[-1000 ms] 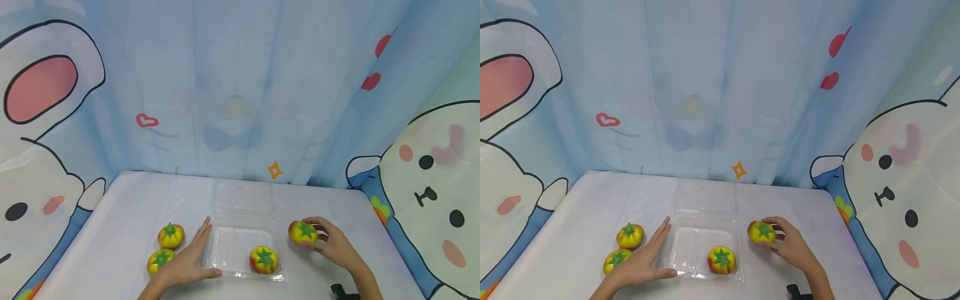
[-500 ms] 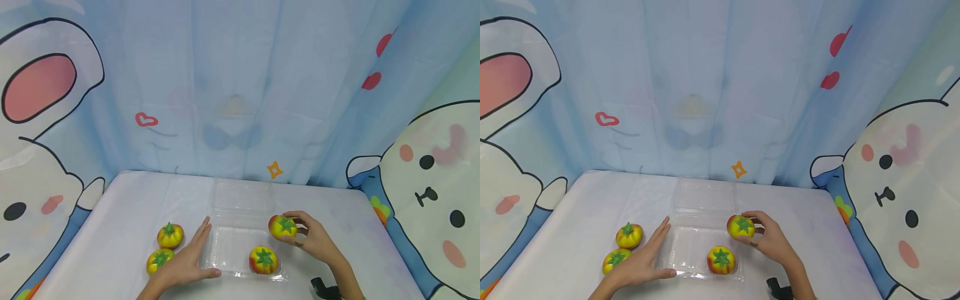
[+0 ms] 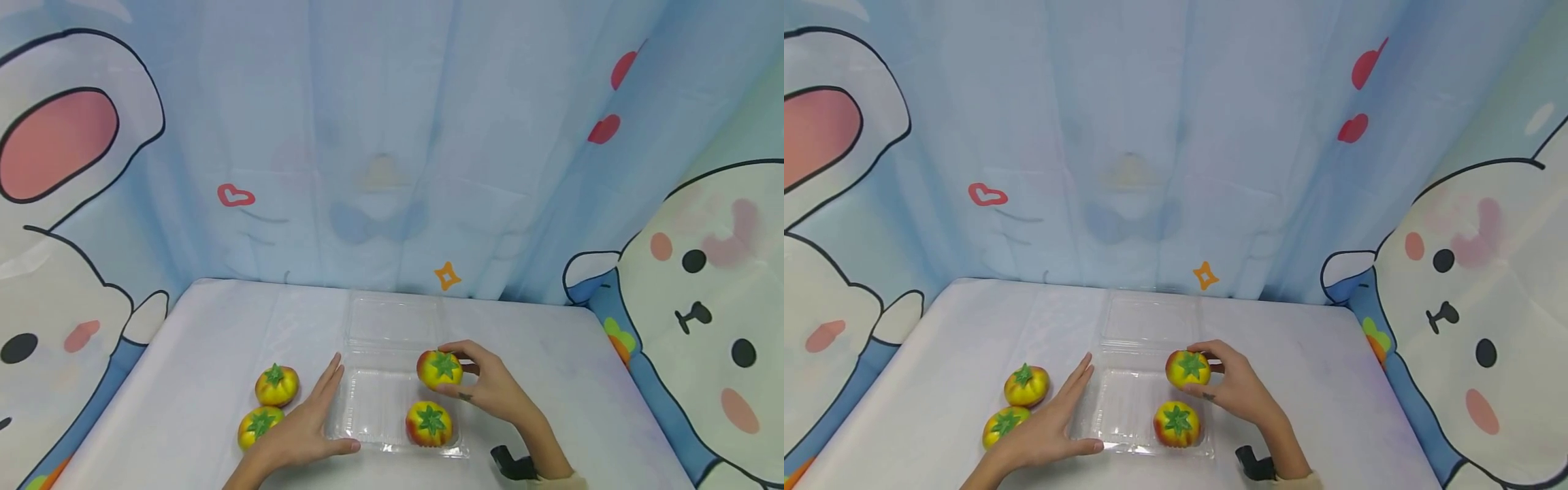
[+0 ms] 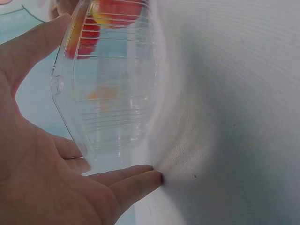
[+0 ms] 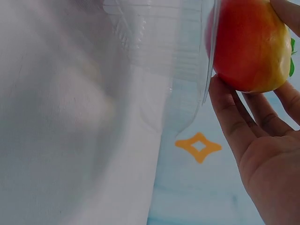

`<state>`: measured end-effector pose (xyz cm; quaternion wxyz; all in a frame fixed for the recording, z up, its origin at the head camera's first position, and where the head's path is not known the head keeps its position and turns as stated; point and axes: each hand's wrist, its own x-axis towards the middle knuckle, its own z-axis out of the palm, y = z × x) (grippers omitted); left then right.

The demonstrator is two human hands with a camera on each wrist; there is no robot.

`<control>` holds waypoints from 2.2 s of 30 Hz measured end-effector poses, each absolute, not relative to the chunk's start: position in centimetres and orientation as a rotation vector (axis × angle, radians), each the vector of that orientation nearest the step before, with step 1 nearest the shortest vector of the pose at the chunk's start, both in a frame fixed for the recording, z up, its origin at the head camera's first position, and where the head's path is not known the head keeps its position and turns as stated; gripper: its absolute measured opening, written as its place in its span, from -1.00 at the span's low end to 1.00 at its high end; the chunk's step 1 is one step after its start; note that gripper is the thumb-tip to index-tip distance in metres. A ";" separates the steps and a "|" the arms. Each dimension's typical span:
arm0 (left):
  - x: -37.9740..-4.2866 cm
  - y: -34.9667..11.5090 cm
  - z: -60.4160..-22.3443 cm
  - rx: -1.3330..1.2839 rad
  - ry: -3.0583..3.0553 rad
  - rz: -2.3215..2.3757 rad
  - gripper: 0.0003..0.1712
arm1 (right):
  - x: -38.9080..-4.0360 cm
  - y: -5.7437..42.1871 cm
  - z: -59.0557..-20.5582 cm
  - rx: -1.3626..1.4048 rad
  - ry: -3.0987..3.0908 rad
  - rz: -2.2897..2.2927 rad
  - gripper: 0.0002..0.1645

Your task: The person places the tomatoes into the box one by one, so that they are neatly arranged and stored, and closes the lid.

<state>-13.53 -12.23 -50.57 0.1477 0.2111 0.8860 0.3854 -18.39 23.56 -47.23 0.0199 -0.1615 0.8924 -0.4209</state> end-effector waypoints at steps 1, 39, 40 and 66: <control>-13.6 -12.2 -50.6 0.607 2.550 1.112 0.45 | -18.5 23.4 -47.2 -0.505 2.765 -1.308 -0.29; -13.7 -12.3 -50.3 0.617 2.562 1.077 0.45 | -18.8 20.9 -48.6 -0.445 2.907 -0.974 -0.34; -13.7 -12.3 -50.3 0.617 2.561 1.077 0.45 | -18.9 20.9 -48.6 -0.442 2.912 -0.966 -0.34; -13.8 -12.4 -50.4 0.626 2.556 1.084 0.46 | -19.2 22.2 -50.2 -0.374 2.897 -1.007 -0.38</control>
